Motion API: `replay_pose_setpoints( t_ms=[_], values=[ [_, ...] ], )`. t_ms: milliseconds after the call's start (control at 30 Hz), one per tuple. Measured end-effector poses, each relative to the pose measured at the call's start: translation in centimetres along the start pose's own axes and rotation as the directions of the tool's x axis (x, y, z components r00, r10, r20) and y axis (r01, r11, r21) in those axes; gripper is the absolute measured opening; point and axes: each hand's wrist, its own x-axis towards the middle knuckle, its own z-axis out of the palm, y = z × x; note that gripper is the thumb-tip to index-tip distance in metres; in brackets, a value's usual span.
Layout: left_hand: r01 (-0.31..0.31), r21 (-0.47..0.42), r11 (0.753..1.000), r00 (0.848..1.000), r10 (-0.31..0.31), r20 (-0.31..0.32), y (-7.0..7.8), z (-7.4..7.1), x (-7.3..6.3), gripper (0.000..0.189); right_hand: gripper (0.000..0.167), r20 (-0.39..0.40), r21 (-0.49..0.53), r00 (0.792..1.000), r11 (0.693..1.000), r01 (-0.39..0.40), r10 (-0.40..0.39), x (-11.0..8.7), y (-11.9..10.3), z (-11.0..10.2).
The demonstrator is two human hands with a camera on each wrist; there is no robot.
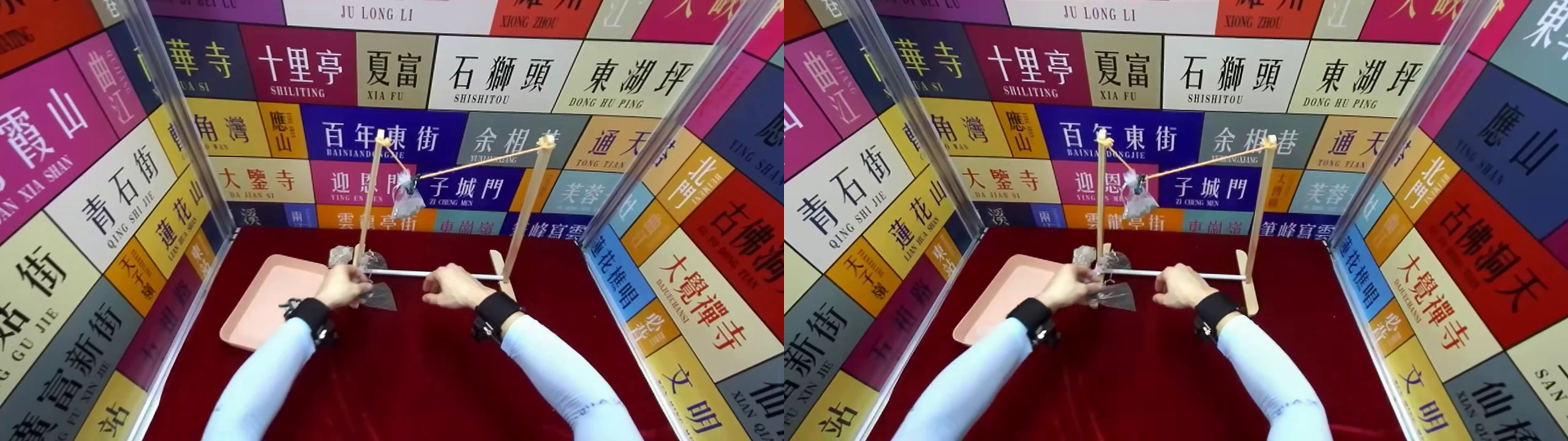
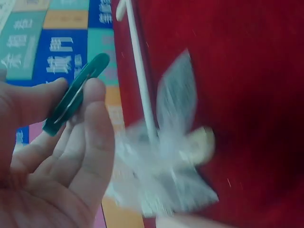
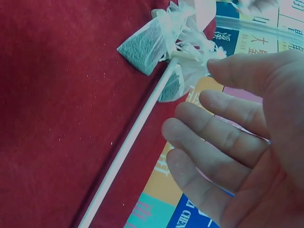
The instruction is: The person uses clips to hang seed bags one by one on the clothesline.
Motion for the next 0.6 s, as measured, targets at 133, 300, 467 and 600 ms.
replay_pose_setpoints(
  t_ms=[133,300,467,600],
  values=[
    [-0.07,0.015,0.997,0.997,0.071,-0.017,1.9,2.1,0.4,0.017,0.046,-0.036,0.045,0.999,0.998,0.037,-0.035,0.5,-0.7,0.9],
    [-0.107,-0.073,0.992,0.994,0.108,0.005,3.6,4.1,0.9,0.016,0.052,-0.102,0.087,0.991,0.991,0.1,-0.091,0.9,-1.3,1.7],
    [-0.079,-0.145,0.986,0.997,0.079,-0.007,4.4,4.8,0.8,0.016,0.033,-0.166,0.094,0.98,0.988,0.124,-0.107,0.9,-1.1,2.1],
    [-0.041,-0.233,0.972,0.999,0.044,0.006,4.5,4.9,0.9,0.016,0.031,-0.186,0.081,0.976,0.988,0.129,-0.112,0.7,-0.9,2.1]
  ],
)
